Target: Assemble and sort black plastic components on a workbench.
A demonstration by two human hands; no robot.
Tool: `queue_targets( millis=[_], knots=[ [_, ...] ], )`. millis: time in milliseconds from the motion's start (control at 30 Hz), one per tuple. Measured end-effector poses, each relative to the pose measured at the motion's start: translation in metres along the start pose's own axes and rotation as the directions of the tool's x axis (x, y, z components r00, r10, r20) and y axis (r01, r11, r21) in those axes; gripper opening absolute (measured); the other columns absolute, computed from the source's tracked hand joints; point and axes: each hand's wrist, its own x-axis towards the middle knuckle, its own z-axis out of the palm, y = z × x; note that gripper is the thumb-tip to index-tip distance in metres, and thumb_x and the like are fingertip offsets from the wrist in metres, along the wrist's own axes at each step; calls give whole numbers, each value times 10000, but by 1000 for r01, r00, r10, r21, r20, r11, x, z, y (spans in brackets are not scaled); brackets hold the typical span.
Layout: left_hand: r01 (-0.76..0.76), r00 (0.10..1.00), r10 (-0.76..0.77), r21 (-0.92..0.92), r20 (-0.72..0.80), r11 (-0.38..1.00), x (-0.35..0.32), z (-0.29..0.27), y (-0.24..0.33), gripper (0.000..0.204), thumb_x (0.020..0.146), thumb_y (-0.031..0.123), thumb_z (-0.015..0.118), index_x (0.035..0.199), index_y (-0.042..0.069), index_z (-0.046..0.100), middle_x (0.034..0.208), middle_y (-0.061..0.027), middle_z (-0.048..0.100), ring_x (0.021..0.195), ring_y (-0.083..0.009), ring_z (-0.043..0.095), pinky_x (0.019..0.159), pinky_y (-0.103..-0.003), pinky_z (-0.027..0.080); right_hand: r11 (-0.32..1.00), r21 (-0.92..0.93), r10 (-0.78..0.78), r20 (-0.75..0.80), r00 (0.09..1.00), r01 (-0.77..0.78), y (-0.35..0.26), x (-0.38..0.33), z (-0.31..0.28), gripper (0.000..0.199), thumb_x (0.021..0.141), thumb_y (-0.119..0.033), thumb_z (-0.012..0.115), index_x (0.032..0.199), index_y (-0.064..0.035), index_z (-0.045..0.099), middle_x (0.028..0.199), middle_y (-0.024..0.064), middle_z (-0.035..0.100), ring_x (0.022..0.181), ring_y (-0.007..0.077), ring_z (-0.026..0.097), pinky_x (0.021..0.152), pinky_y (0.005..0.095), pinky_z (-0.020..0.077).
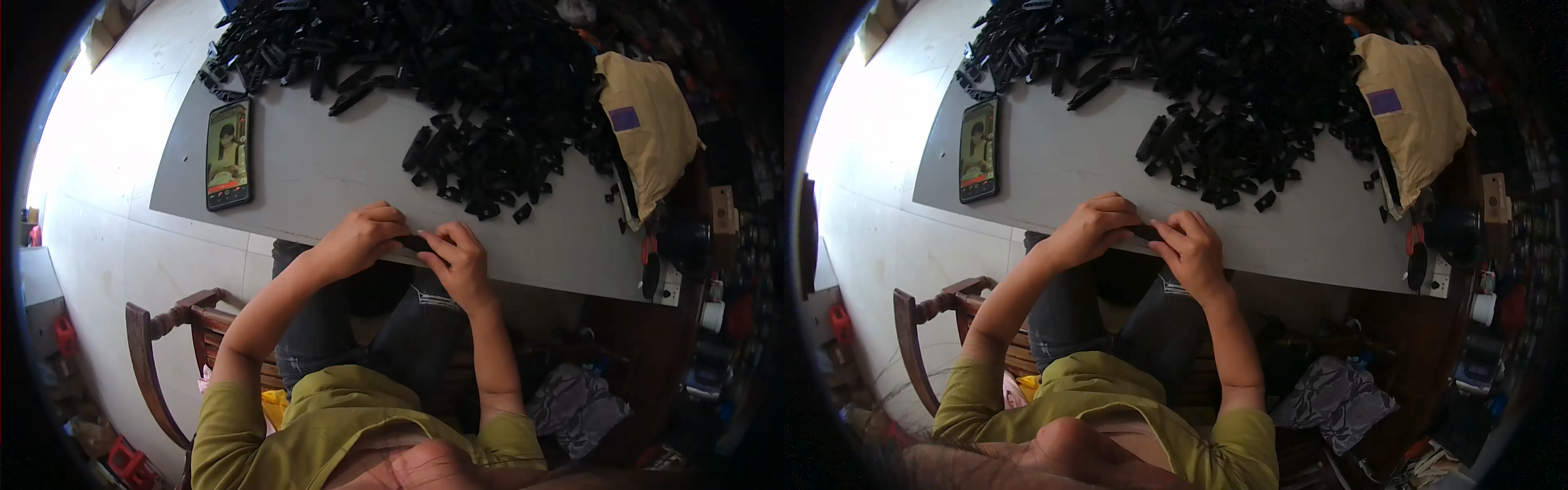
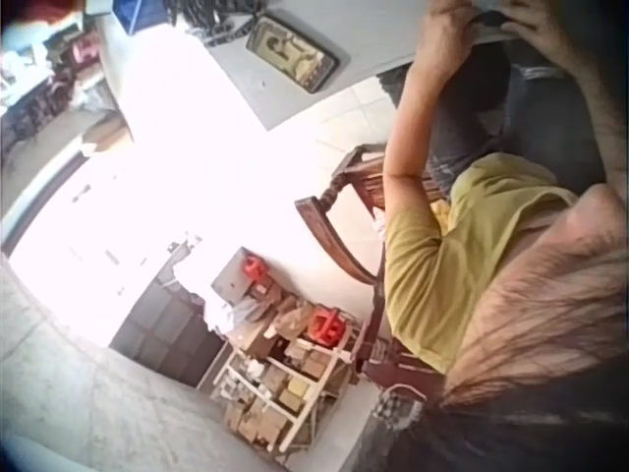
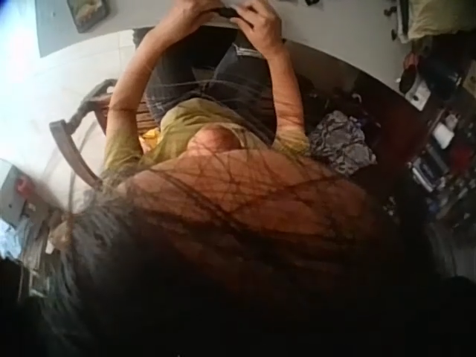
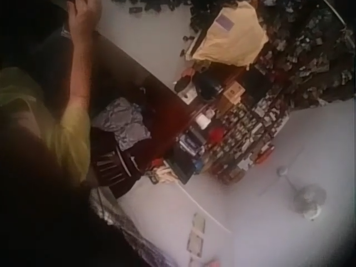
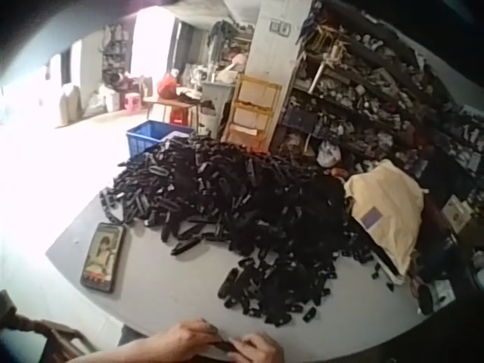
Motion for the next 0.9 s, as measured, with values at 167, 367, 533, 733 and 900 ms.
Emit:
queue_targets(
  millis=[167, 367, 533, 733, 900],
  knots=[
    [-42, 992, 32, 81, 123, 996, 1, -8, 5, 235, 765, 40, 687, 999, 22, 663, 1004, -126, 613, 962, -320, 586, 831, -391, 491, 988, 149, -42, -19, 999, 45, 8, -1, -2, 272, 755, -88, 759, 1015, -29, 703, 863, 64, 552, 703, 179, 537, 633, 296, 459],
    [270, 852, 32, 490, -523, 829, 47, -54, -47, 349, 776, 81, 677, 1111, 59, 582, 1025, -131, 578, 985, -339, 558, 846, -409, 476, 933, -166, 208, -474, 856, -318, 19, 23, 4, 291, 815, -84, 711, 1096, -55, 640, 1010, 86, 603, 707, 229, 606, 650, 330, 505],
    [505, 810, -140, 555, -570, 661, 57, -71, -78, 302, 769, 54, 646, 1053, 75, 544, 985, -127, 561, 964, -334, 550, 816, -427, 474, 940, -267, 77, -445, 892, -214, 27, 17, 14, 234, 787, -25, 692, 1012, -45, 631, 1020, 105, 598, 795, 282, 629, 681, 348, 520],
    [264, 933, -137, 374, -333, 889, 16, -53, -39, 214, 780, 39, 627, 974, 64, 539, 947, -137, 537, 924, -341, 546, 795, -411, 473, 987, -26, 125, -485, 865, -157, 33, -1, 6, 137, 823, 53, 650, 939, -11, 617, 955, 94, 580, 725, 194, 617, 623, 302, 504],
    [130, 987, -94, 304, -131, 944, -17, -30, -6, 238, 785, 33, 660, 1002, 49, 562, 998, -135, 556, 955, -349, 554, 820, -400, 480, 507, 852, 446, -132, 885, -129, 9, -3, 6, 207, 846, 28, 661, 1052, 50, 653, 1029, 58, 557, 638, 110, 566, 561, 236, 499]
  ],
)
